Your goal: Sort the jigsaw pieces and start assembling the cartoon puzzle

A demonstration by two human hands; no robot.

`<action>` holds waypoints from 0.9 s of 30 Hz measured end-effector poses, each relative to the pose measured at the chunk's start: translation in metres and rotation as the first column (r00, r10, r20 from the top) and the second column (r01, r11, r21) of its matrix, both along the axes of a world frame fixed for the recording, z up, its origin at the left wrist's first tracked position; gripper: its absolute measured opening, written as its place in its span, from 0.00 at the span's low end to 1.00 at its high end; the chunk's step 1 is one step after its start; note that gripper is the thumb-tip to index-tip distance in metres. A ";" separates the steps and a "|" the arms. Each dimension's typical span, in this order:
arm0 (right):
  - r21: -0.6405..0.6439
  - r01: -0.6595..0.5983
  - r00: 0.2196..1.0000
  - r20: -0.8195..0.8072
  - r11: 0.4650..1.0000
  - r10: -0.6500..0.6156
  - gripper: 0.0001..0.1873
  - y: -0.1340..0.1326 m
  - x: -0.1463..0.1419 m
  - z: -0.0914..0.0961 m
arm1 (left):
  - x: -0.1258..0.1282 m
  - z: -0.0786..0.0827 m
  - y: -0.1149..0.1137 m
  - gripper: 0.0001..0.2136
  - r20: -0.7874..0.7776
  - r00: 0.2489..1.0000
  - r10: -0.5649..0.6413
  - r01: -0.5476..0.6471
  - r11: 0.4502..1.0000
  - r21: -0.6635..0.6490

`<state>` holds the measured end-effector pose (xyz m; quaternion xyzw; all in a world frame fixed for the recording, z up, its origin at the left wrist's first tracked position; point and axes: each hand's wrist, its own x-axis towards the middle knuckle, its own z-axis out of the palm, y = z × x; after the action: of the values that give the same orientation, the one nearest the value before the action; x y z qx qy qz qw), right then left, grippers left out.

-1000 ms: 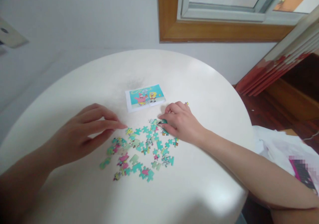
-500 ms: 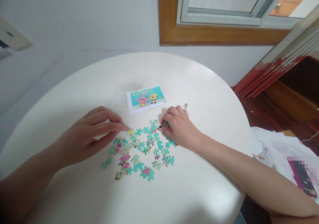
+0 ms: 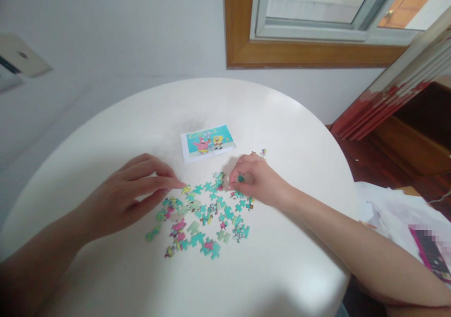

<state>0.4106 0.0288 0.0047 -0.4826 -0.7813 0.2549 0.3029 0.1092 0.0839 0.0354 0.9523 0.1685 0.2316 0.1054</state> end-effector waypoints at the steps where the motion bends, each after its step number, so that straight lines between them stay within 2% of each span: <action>1: 0.022 0.062 0.998 -0.021 0.998 -0.062 0.03 0.003 0.008 0.002 | 0.000 0.000 0.000 0.12 0.000 1.000 -0.001 0.001 1.000 -0.002; 5: 0.000 0.272 0.961 -0.045 0.962 -0.271 0.08 0.021 0.047 0.002 | 0.000 -0.001 0.001 0.13 -0.003 1.000 -0.002 0.002 1.000 -0.007; 8: 0.018 0.471 0.881 -0.071 0.882 -0.468 0.12 0.034 0.072 -0.005 | 0.001 -0.001 0.001 0.13 -0.008 1.000 -0.006 0.006 1.000 -0.016; 11: 0.031 0.558 0.830 -0.043 0.829 -0.557 0.14 0.044 0.085 -0.017 | 0.000 -0.002 0.001 0.12 -0.013 1.000 -0.010 0.009 1.000 -0.017; 17: 0.082 0.558 0.823 0.069 0.826 -0.564 0.14 0.055 0.095 -0.031 | 0.000 -0.001 0.001 0.13 -0.014 1.000 -0.017 0.017 1.000 -0.019; 23: 0.103 0.523 0.844 0.079 0.846 -0.531 0.13 0.059 0.091 -0.032 | 0.001 -0.002 0.000 0.12 -0.012 1.000 -0.026 0.026 0.999 -0.023; 27: 0.159 0.502 0.840 0.146 0.850 -0.523 0.13 0.061 0.084 -0.034 | 0.002 -0.003 0.000 0.12 -0.010 1.000 -0.023 0.023 1.000 -0.021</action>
<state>0.4944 0.0897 -0.0297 -0.6774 -0.6613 0.0735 0.3137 0.1110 0.0837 0.0328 0.9542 0.1605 0.2237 0.1169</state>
